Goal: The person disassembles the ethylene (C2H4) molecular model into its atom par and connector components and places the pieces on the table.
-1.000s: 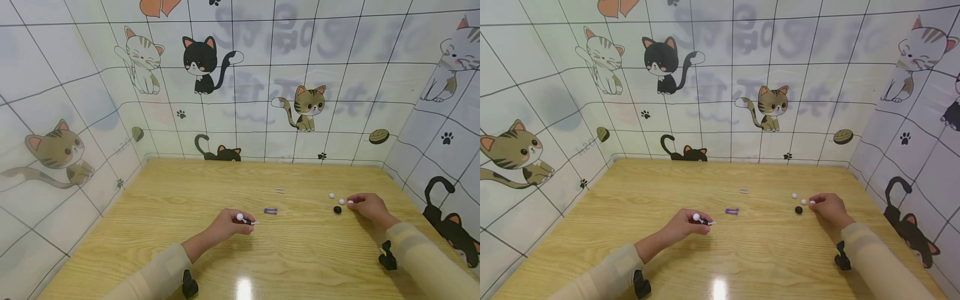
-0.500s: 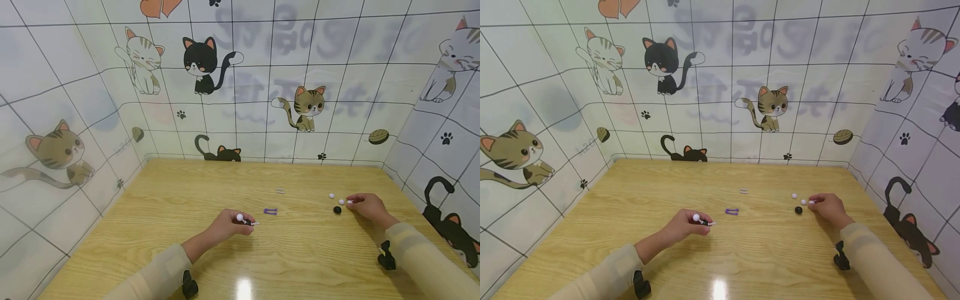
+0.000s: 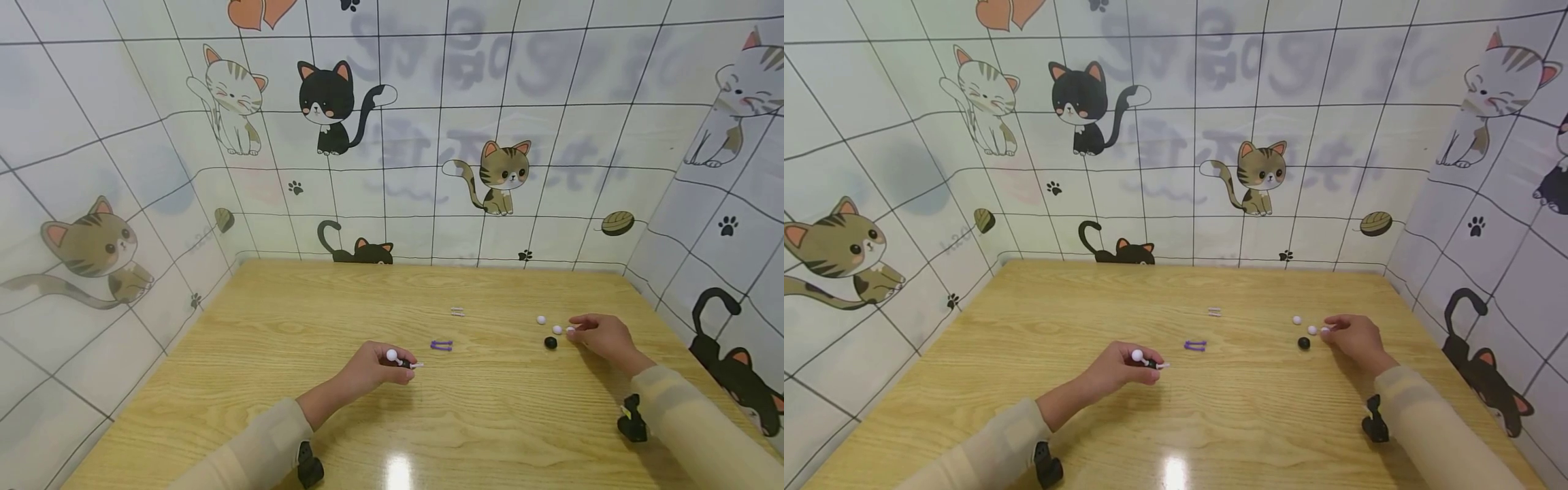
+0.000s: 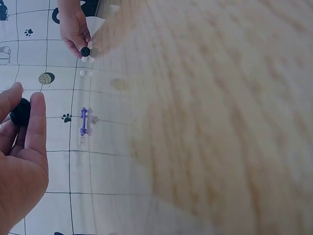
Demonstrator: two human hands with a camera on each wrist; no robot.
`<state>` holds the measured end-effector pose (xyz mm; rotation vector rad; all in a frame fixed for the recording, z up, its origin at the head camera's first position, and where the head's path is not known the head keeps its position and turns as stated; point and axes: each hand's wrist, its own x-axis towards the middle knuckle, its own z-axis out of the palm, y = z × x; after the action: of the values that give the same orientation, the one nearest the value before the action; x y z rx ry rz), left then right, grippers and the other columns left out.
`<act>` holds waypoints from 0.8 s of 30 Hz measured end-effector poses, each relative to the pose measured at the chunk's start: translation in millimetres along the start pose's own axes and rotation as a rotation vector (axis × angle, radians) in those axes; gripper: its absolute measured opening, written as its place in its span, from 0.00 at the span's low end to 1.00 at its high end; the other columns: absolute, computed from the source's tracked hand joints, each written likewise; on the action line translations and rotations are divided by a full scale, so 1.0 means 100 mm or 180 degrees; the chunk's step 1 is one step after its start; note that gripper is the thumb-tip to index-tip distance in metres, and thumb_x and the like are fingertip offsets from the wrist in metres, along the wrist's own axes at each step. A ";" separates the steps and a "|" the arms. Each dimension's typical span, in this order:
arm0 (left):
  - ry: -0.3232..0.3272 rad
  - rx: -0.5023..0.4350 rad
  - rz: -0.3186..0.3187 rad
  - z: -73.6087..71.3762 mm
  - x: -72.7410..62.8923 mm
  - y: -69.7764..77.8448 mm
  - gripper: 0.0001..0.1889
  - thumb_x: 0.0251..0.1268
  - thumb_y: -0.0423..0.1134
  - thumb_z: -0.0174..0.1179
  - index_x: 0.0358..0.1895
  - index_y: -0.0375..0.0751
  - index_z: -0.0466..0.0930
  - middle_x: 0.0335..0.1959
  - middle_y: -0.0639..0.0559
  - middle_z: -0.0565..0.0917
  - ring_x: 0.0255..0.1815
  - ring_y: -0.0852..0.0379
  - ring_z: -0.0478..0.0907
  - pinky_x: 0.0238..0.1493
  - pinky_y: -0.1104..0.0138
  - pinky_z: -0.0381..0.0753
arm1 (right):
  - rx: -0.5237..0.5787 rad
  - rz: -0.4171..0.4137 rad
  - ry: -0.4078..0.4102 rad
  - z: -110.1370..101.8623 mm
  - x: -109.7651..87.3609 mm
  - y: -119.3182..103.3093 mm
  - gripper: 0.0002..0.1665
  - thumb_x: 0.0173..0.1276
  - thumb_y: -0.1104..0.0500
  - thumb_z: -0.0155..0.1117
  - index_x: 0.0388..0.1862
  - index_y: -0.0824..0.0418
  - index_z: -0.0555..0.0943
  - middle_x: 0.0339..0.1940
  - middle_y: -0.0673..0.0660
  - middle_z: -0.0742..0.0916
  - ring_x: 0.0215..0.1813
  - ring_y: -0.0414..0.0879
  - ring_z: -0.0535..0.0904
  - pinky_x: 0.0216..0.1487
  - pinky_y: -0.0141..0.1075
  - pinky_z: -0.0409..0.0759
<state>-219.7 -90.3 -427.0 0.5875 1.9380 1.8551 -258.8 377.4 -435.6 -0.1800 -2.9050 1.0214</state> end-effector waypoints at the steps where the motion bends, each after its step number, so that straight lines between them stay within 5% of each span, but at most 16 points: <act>1: -0.0002 0.0018 -0.0007 0.00 0.00 0.00 0.12 0.58 0.30 0.68 0.44 0.28 0.83 0.35 0.50 0.83 0.38 0.58 0.81 0.44 0.61 0.82 | 0.0012 -0.0004 0.0032 0.00 -0.01 -0.01 0.28 0.67 0.54 0.68 0.56 0.74 0.77 0.45 0.68 0.82 0.42 0.58 0.77 0.36 0.43 0.76; 5: 0.0015 0.0108 -0.0023 0.00 0.00 0.01 0.11 0.58 0.31 0.69 0.44 0.30 0.84 0.33 0.51 0.83 0.37 0.58 0.81 0.43 0.63 0.82 | 0.0041 -0.0074 0.0196 0.00 -0.04 -0.05 0.26 0.68 0.55 0.66 0.57 0.73 0.77 0.43 0.65 0.82 0.37 0.52 0.76 0.29 0.35 0.75; 13: 0.0037 0.0112 -0.0036 0.00 0.00 0.01 0.11 0.57 0.30 0.69 0.43 0.30 0.85 0.33 0.50 0.84 0.37 0.58 0.81 0.42 0.63 0.82 | 0.0218 -0.0211 0.0261 -0.01 -0.12 -0.26 0.27 0.70 0.53 0.64 0.59 0.71 0.77 0.48 0.66 0.83 0.46 0.55 0.78 0.37 0.36 0.75; 20: 0.0051 0.0145 -0.0055 -0.01 -0.01 0.01 0.11 0.58 0.31 0.69 0.43 0.30 0.85 0.34 0.51 0.83 0.37 0.58 0.81 0.42 0.63 0.82 | 0.0693 -0.0232 0.0034 0.07 -0.24 -0.56 0.30 0.72 0.52 0.63 0.63 0.71 0.74 0.51 0.65 0.81 0.41 0.36 0.78 0.44 0.40 0.81; 24: 0.0055 0.0153 -0.0055 -0.01 -0.01 0.01 0.11 0.58 0.31 0.69 0.43 0.30 0.84 0.33 0.51 0.83 0.37 0.58 0.81 0.42 0.63 0.82 | 0.0810 -0.0332 -0.0061 0.19 -0.30 -0.74 0.30 0.71 0.50 0.63 0.63 0.69 0.75 0.51 0.63 0.83 0.41 0.32 0.77 0.45 0.40 0.80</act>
<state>-219.3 -91.5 -425.5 0.5694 1.9975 1.8133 -238.0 304.9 -404.5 -0.0061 -2.7321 1.3646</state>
